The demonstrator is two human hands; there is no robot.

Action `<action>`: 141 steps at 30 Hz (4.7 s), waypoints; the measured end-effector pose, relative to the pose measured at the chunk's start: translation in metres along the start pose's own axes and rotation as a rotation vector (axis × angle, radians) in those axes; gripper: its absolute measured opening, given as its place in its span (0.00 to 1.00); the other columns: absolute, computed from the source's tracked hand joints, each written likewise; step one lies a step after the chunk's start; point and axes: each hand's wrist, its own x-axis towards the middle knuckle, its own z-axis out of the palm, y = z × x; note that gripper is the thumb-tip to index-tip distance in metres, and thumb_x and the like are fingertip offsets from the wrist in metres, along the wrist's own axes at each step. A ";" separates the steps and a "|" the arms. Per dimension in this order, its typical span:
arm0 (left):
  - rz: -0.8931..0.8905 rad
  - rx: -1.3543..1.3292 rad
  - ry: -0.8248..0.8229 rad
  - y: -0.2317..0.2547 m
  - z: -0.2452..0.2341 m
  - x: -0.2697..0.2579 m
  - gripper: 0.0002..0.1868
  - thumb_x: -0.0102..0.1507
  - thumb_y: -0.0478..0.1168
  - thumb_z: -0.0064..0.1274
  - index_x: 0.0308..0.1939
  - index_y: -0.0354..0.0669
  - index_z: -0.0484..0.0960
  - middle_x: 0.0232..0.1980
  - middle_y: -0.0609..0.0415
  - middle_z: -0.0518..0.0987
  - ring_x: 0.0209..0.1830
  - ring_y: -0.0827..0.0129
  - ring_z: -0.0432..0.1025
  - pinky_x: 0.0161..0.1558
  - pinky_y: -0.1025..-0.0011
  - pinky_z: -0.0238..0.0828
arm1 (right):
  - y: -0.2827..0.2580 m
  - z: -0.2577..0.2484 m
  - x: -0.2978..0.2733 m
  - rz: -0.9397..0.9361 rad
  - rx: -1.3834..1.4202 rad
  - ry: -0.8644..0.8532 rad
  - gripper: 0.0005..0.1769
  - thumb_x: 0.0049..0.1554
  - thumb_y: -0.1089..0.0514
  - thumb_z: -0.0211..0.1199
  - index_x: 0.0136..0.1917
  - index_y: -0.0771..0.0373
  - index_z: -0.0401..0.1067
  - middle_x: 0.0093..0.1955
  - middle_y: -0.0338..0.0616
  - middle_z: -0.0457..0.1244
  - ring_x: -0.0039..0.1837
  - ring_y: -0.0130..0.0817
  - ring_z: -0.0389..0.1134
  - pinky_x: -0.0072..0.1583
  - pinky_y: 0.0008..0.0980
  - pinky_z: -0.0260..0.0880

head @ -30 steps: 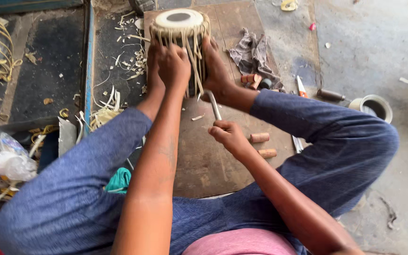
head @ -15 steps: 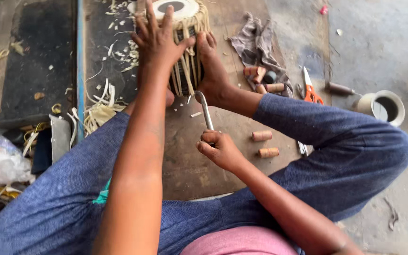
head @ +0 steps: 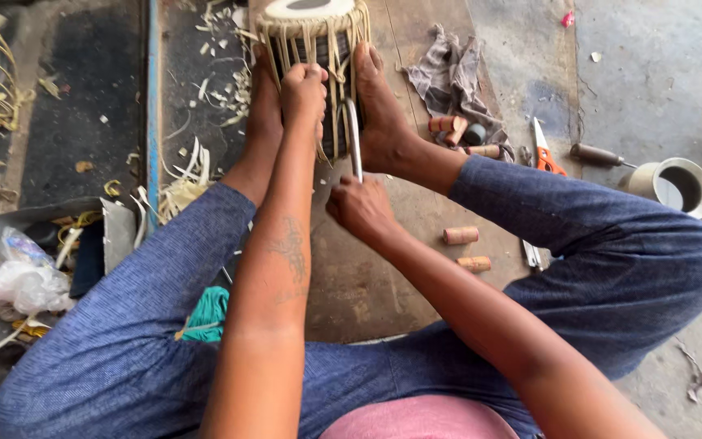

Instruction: The person tightens the leather straps of a tabla using a metal hook tool and their hands while sitting on the floor, pulling the straps and positioning wooden blocks.

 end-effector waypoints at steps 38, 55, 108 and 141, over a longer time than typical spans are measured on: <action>0.378 0.165 -0.054 -0.074 0.035 0.051 0.19 0.72 0.53 0.46 0.43 0.38 0.71 0.35 0.57 0.71 0.36 0.74 0.64 0.41 0.70 0.67 | -0.004 -0.082 -0.050 0.684 1.136 -0.099 0.17 0.61 0.52 0.59 0.32 0.58 0.67 0.27 0.29 0.53 0.28 0.20 0.50 0.31 0.28 0.48; 0.164 0.453 0.004 -0.025 0.013 -0.050 0.27 0.69 0.60 0.45 0.34 0.39 0.81 0.32 0.49 0.80 0.32 0.56 0.73 0.38 0.57 0.69 | -0.033 -0.107 -0.060 0.611 0.995 -0.105 0.20 0.61 0.49 0.58 0.33 0.63 0.67 0.27 0.32 0.53 0.32 0.23 0.53 0.34 0.34 0.54; -0.068 0.080 -0.135 0.004 -0.048 0.010 0.15 0.71 0.48 0.47 0.35 0.43 0.75 0.24 0.61 0.71 0.17 0.75 0.64 0.20 0.73 0.59 | 0.036 0.030 -0.029 0.157 0.668 -0.199 0.16 0.56 0.50 0.63 0.37 0.65 0.70 0.31 0.48 0.60 0.37 0.41 0.62 0.42 0.44 0.65; 0.098 -0.098 0.017 -0.078 0.009 0.066 0.17 0.70 0.48 0.43 0.34 0.40 0.76 0.25 0.60 0.72 0.21 0.73 0.66 0.23 0.71 0.64 | -0.020 -0.071 -0.066 0.610 1.314 -0.082 0.18 0.62 0.53 0.58 0.32 0.59 0.66 0.28 0.32 0.55 0.31 0.22 0.51 0.34 0.27 0.50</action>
